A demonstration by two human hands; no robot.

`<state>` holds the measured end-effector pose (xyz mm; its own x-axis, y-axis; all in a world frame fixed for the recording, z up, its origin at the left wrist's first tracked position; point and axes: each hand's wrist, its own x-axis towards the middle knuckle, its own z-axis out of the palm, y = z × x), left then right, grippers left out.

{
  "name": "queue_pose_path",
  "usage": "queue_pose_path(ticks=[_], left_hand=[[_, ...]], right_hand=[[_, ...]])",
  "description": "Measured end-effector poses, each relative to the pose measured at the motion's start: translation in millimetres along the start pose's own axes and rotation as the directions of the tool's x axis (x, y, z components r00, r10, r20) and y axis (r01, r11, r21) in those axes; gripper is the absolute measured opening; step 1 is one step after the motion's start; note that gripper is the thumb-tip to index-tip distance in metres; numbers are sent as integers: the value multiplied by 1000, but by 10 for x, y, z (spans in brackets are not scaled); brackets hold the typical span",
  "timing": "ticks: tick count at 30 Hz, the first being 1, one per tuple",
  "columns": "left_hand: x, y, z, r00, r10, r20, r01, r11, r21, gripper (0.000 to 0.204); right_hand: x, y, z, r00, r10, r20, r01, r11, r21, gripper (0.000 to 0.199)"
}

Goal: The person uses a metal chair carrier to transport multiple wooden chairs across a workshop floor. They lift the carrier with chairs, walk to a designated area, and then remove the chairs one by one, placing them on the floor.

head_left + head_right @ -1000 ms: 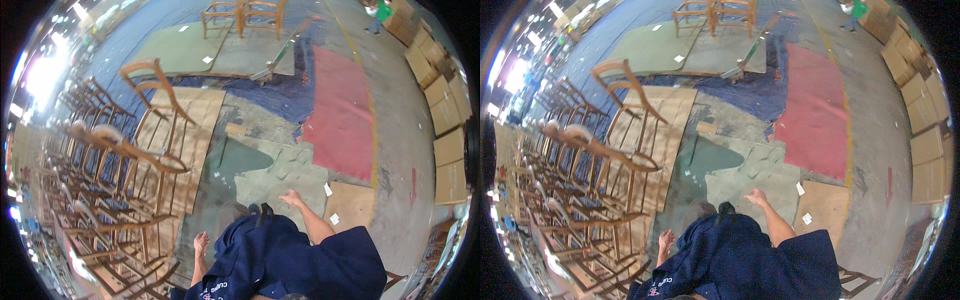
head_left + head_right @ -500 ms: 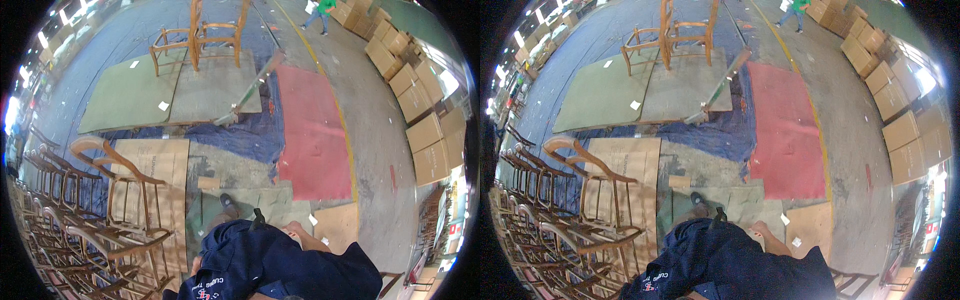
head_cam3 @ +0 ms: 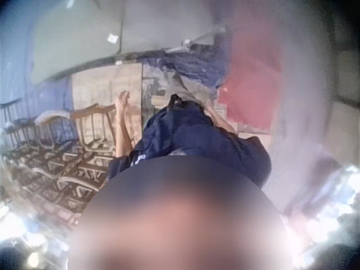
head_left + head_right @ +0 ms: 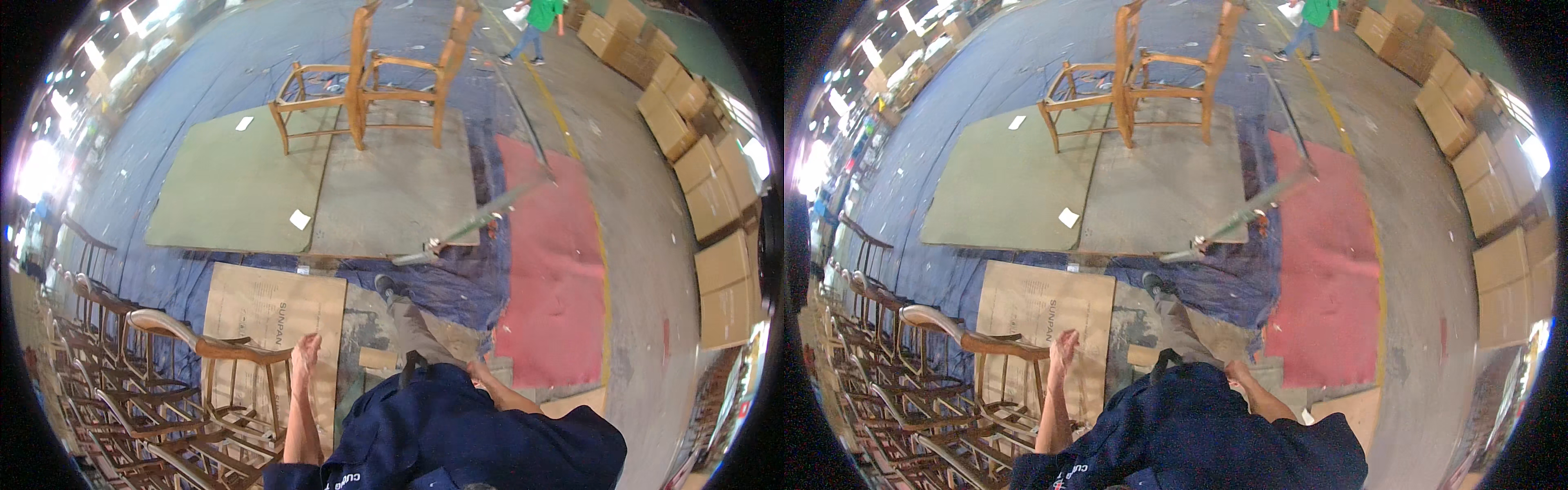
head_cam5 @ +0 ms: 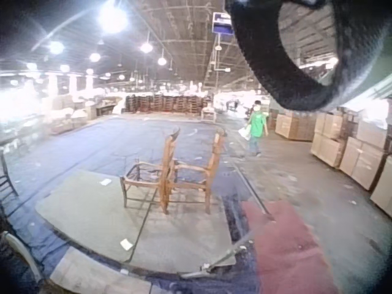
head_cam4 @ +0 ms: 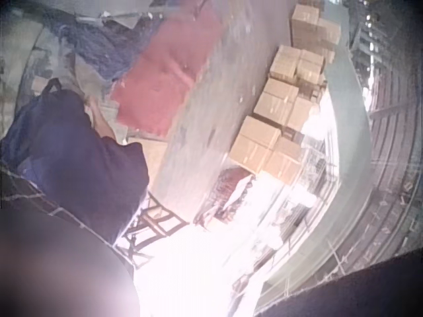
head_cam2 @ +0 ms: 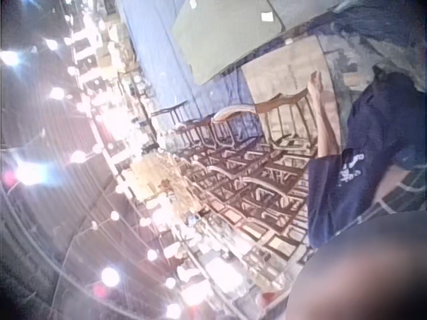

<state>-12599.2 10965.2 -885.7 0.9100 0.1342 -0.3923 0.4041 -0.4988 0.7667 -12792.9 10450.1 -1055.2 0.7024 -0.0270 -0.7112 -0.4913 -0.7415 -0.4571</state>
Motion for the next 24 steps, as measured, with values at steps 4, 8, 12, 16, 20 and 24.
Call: queue_pose_path(ticks=[4,8,12,16,20,24], left_hand=[[190,-594,92,982,-185,-27,186,962,198,48],[-138,-1301,143,972,-233,-20,217,867,449,29],[-554,-1208,167,953,-286,99,200,842,501,22],[-713,-413,259,418,-907,-59,636,338,-694,37],[-779,251,553,305,-952,21,669,199,-716,48],[-1011,356,1203,344,-939,6,684,246,-687,44]], right_hand=[[1205,-908,-811,919,296,261,-365,889,277,22],[2670,-2539,-2082,986,-114,-123,120,992,40,28],[4006,-4655,-3900,957,-81,-280,216,843,493,73],[4876,-6629,-5998,739,-364,-568,647,620,444,49],[5421,-7942,-7575,584,-279,-762,695,656,293,46],[5850,-8545,-8231,683,-388,-619,731,372,572,50]])
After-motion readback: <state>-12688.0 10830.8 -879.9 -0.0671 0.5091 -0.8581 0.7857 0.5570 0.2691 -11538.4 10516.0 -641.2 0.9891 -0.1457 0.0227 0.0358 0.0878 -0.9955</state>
